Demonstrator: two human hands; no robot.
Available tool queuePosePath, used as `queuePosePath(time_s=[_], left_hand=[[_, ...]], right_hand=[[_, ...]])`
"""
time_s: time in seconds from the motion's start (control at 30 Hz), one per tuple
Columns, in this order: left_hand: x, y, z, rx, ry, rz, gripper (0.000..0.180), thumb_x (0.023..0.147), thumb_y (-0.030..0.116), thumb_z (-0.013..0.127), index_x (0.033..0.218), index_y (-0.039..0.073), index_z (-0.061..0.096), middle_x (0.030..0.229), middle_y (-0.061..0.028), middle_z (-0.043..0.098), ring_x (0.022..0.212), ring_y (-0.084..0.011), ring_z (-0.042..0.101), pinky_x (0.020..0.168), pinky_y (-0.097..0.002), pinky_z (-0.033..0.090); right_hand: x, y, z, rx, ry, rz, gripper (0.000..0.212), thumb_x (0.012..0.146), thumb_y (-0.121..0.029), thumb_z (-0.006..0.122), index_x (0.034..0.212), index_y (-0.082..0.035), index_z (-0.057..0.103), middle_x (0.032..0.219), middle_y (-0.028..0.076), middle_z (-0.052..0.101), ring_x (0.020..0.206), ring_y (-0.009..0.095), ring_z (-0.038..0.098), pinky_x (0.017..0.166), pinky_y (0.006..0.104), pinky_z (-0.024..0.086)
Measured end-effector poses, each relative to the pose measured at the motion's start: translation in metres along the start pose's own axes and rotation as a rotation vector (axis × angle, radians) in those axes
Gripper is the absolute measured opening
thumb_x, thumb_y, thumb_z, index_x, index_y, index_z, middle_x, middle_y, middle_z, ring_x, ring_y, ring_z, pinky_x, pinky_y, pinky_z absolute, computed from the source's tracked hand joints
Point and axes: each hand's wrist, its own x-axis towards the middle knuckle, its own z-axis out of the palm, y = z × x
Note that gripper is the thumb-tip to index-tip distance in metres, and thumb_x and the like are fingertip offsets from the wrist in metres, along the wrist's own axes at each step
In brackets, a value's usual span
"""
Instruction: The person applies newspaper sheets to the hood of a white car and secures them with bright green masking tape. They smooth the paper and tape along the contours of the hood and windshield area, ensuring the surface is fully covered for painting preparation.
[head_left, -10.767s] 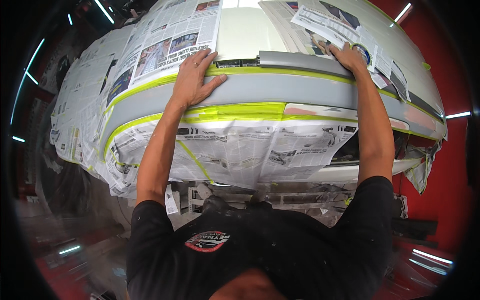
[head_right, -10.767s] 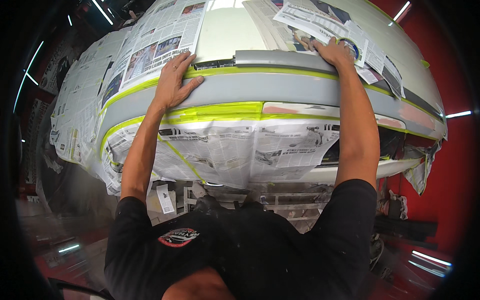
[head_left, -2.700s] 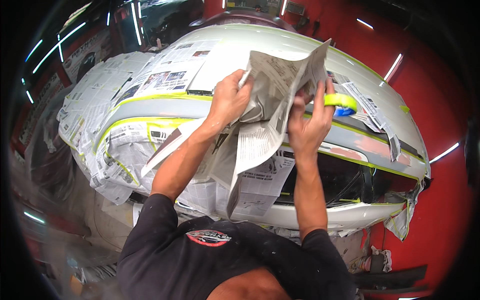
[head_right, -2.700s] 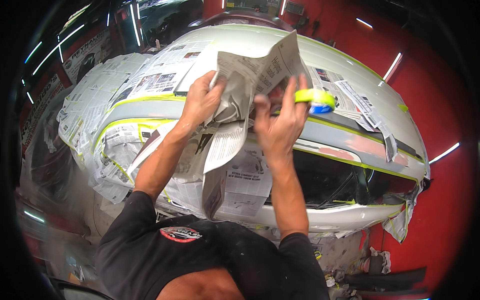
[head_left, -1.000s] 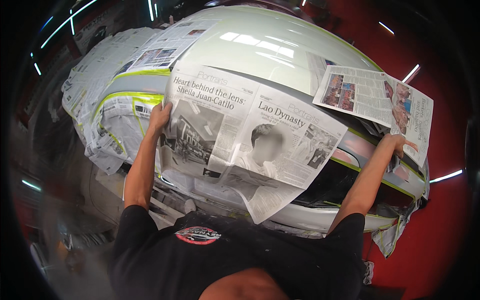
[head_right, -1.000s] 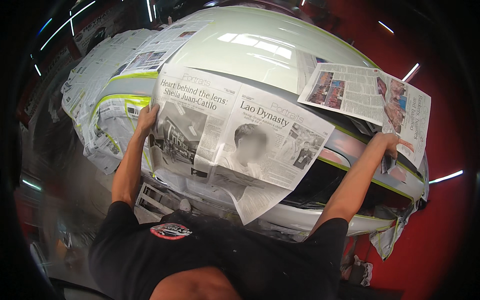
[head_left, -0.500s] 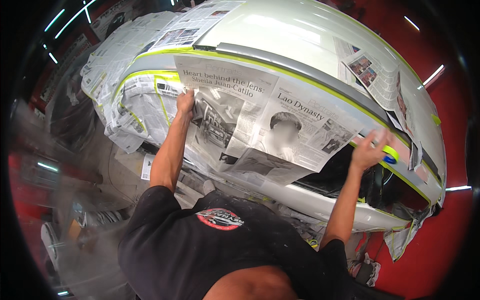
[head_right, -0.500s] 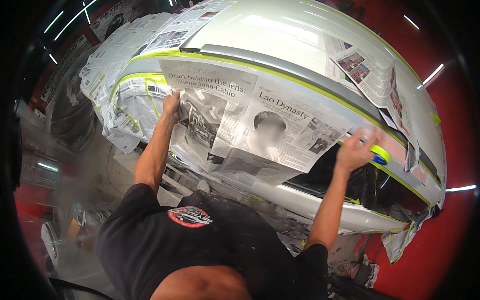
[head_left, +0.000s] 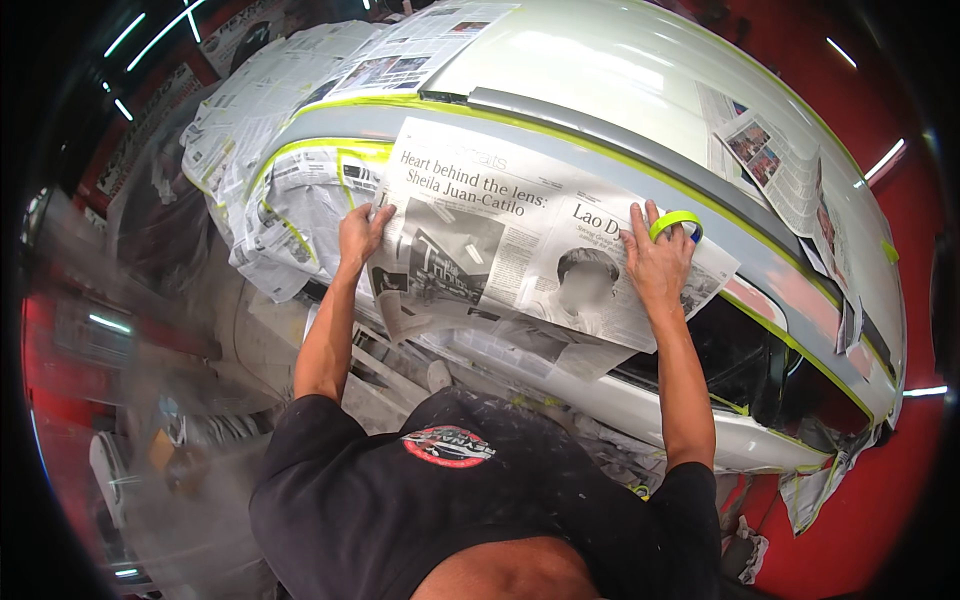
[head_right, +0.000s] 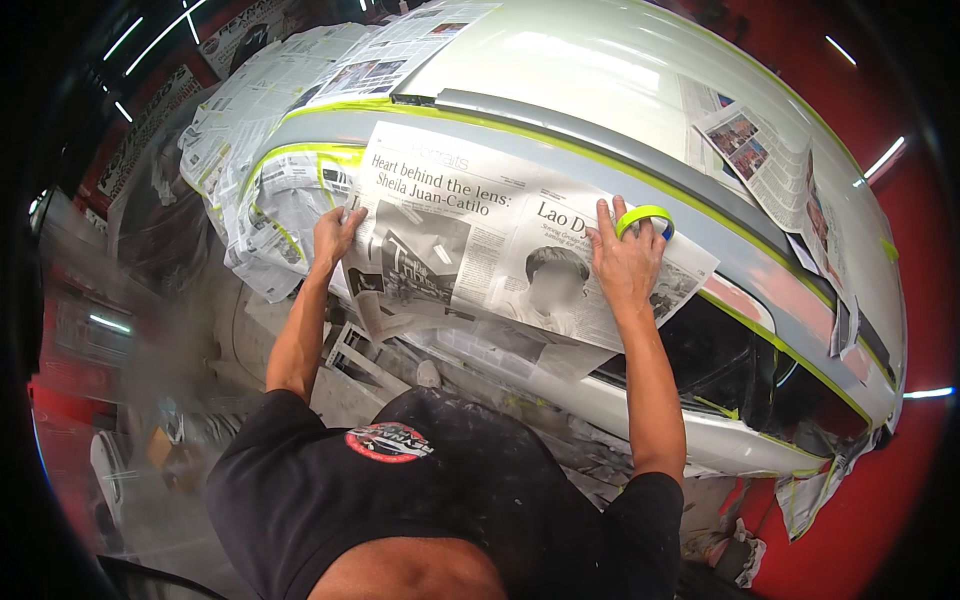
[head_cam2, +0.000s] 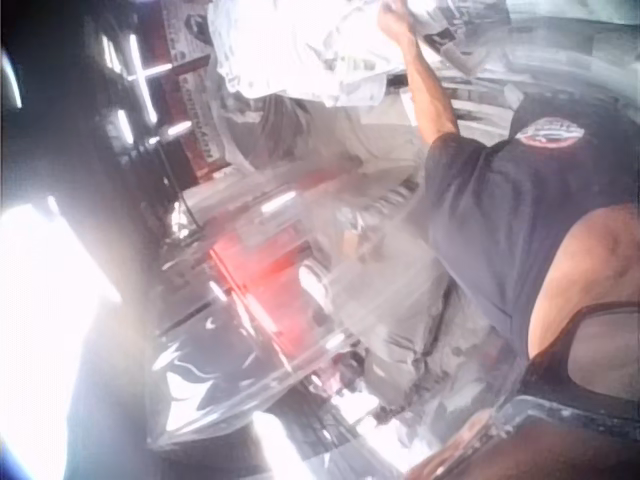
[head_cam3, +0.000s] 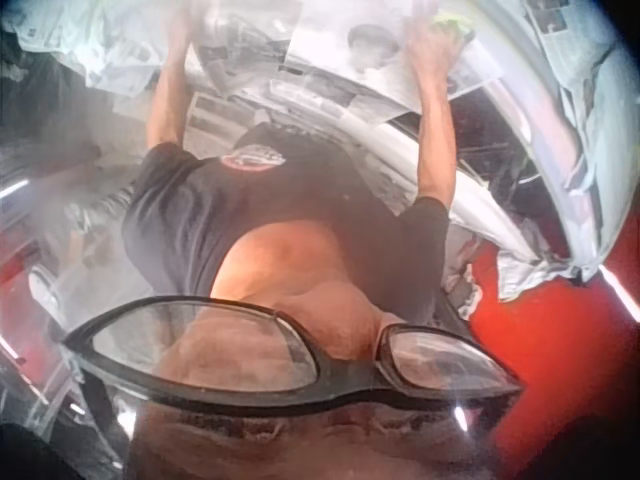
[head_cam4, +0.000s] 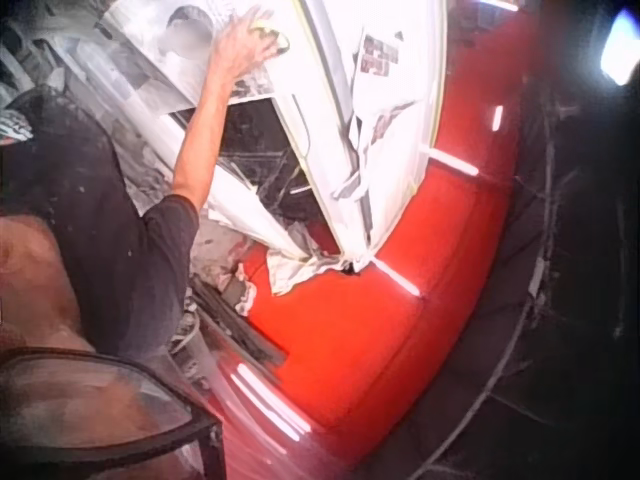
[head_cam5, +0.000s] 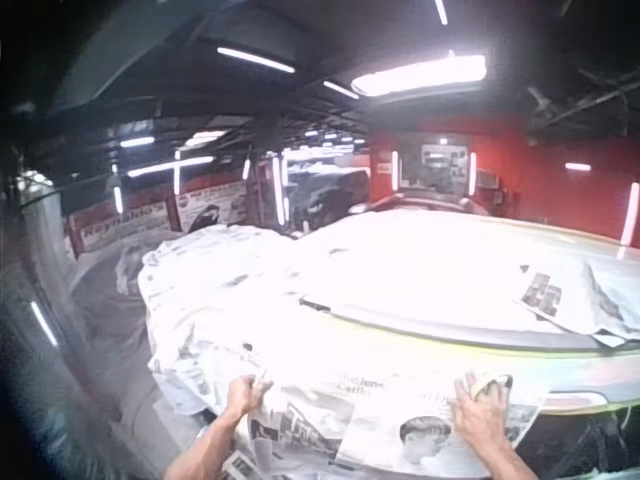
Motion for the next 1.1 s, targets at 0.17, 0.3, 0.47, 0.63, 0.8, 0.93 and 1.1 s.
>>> queuePosePath(time_s=[0.17,0.3,0.47,0.63,0.8,0.93,1.1], left_hand=[[0.019,-0.024,0.023,0.072,0.26,-0.071,0.045,0.09,0.045,0.065,0.104,0.003,0.072,0.104,-0.0253,0.069,0.1,-0.0412,0.064,0.089,-0.0479,0.047],[0.015,-0.004,0.071,0.26,0.704,0.149,0.05,0.095,0.04,0.059,0.132,0.006,0.056,0.143,-0.0243,0.045,0.132,-0.0419,0.041,0.107,-0.056,0.03],[-0.02,0.114,0.123,0.106,0.235,0.508,0.058,0.099,0.045,0.051,0.144,0.009,0.046,0.154,-0.0265,0.031,0.146,-0.0435,0.022,0.119,-0.0578,0.012],[-0.011,0.14,0.142,0.19,0.201,0.555,0.072,0.097,0.059,0.044,0.152,0.012,0.037,0.158,-0.0255,0.024,0.15,-0.0423,0.012,0.12,-0.0576,0.004],[-0.016,0.142,0.153,0.178,0.21,0.474,0.076,0.097,0.061,0.041,0.153,0.011,0.033,0.159,-0.0257,0.02,0.15,-0.0423,0.009,0.119,-0.0611,0.002],[-0.017,0.144,0.147,0.196,0.183,0.458,0.076,0.097,0.061,0.039,0.155,0.012,0.03,0.16,-0.0253,0.019,0.151,-0.041,0.007,0.118,-0.0623,0.001],[-0.019,0.158,0.118,0.242,0.122,0.453,0.06,0.098,0.048,0.05,0.145,0.011,0.047,0.156,-0.0245,0.029,0.147,-0.0419,0.021,0.117,-0.0643,0.006]], right_hand=[[0.008,-0.012,0.006,0.058,0.007,0.003,0.04,0.093,-0.029,0.065,0.131,-0.018,0.063,0.136,0.008,0.061,0.123,0.036,0.053,0.103,0.0505,0.036],[0.012,-0.006,0.011,0.069,0.007,-0.071,0.039,0.093,-0.024,0.064,0.132,-0.016,0.063,0.136,0.009,0.061,0.127,0.035,0.052,0.105,0.0525,0.035],[0.011,-0.017,0.006,0.021,-0.06,-0.005,0.039,0.094,-0.02,0.063,0.132,-0.015,0.062,0.135,0.01,0.062,0.127,0.036,0.052,0.107,0.0534,0.035],[0.015,-0.003,-0.005,0.25,-0.094,0.007,0.058,0.089,0.0,0.053,0.145,-0.011,0.046,0.123,0.02,0.065,0.109,0.04,0.062,0.098,0.05,0.044],[0.042,-0.048,-0.067,0.946,-0.045,0.325,0.083,0.08,0.001,0.046,0.156,-0.003,0.013,0.091,0.017,0.068,0.079,0.023,0.064,0.073,0.0357,0.052],[0.06,-0.033,-0.033,1.292,-0.592,0.298,0.053,0.081,-0.004,0.054,0.132,0.005,0.047,0.095,0.01,0.071,0.089,0.017,0.063,0.086,0.0295,0.048],[0.059,-0.013,0.0,1.374,-0.59,0.197,0.035,0.082,-0.005,0.061,0.116,0.002,0.056,0.121,0.017,0.064,0.118,0.021,0.057,0.104,0.031,0.038]])
